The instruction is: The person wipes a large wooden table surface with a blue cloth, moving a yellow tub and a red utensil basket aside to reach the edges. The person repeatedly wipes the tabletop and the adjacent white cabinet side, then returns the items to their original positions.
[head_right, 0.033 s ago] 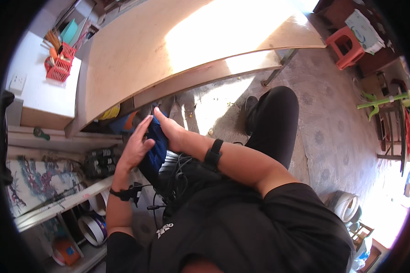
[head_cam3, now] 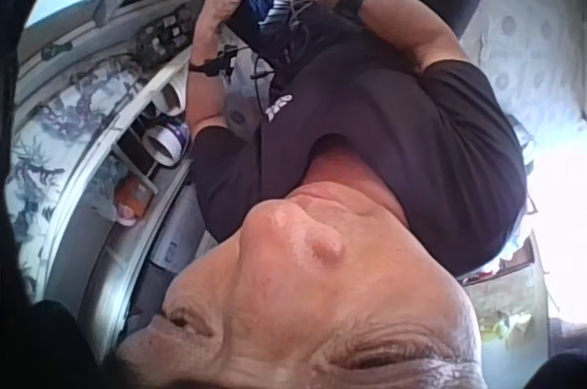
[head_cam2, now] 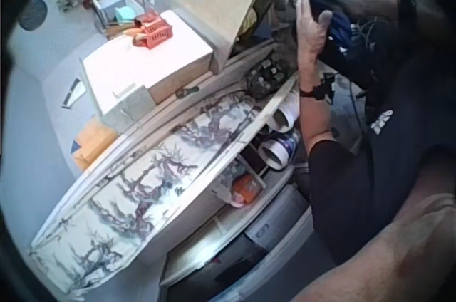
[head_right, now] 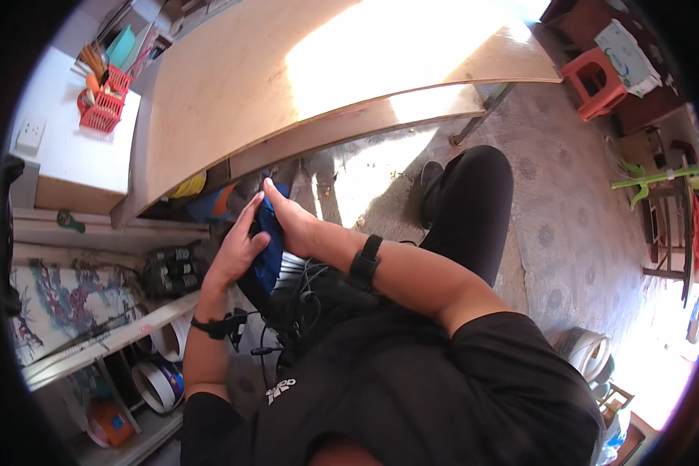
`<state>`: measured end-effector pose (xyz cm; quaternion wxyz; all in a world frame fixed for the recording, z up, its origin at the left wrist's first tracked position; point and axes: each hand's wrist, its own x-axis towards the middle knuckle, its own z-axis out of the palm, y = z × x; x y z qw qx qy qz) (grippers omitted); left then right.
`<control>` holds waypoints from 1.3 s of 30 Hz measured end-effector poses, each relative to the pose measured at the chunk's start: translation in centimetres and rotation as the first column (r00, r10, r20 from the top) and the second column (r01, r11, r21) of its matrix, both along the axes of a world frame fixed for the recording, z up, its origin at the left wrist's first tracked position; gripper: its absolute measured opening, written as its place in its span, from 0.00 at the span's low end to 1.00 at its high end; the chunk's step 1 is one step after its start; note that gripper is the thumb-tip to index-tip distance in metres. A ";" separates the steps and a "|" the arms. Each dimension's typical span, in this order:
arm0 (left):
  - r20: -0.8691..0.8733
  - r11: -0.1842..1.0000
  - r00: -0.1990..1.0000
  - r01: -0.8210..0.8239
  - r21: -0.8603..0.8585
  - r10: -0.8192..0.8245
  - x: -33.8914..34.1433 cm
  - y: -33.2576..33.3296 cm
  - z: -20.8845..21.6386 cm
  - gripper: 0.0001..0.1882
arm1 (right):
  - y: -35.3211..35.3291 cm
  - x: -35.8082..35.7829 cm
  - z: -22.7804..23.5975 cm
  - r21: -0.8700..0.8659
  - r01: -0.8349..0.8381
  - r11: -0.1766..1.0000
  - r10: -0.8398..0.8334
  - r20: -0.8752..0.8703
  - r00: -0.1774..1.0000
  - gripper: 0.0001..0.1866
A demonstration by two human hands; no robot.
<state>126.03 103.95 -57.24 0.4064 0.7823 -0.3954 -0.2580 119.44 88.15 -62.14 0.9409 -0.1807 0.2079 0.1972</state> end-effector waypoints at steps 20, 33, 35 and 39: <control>0.598 0.682 0.530 -0.731 -0.036 0.600 19.6 -1.0 -17.6 0.25 | -22.7 3.1 -5.9 -0.668 0.263 0.696 -0.394 -0.049 0.918 0.24; 0.601 0.980 0.783 -0.200 -0.001 0.160 8.4 -24.3 -20.4 0.20 | -28.6 9.0 -9.1 -0.769 0.374 0.519 -0.278 0.262 0.924 0.27; 0.766 0.992 0.631 -0.077 -0.097 0.124 8.3 -25.3 -20.4 0.21 | -28.9 8.9 -8.9 -0.774 0.353 0.526 -0.279 0.235 0.931 0.27; 0.587 0.915 0.809 -0.208 0.347 -0.038 13.1 -19.0 -19.9 0.20 | -28.6 8.2 -8.8 -0.774 0.276 0.570 -0.275 0.137 0.952 0.27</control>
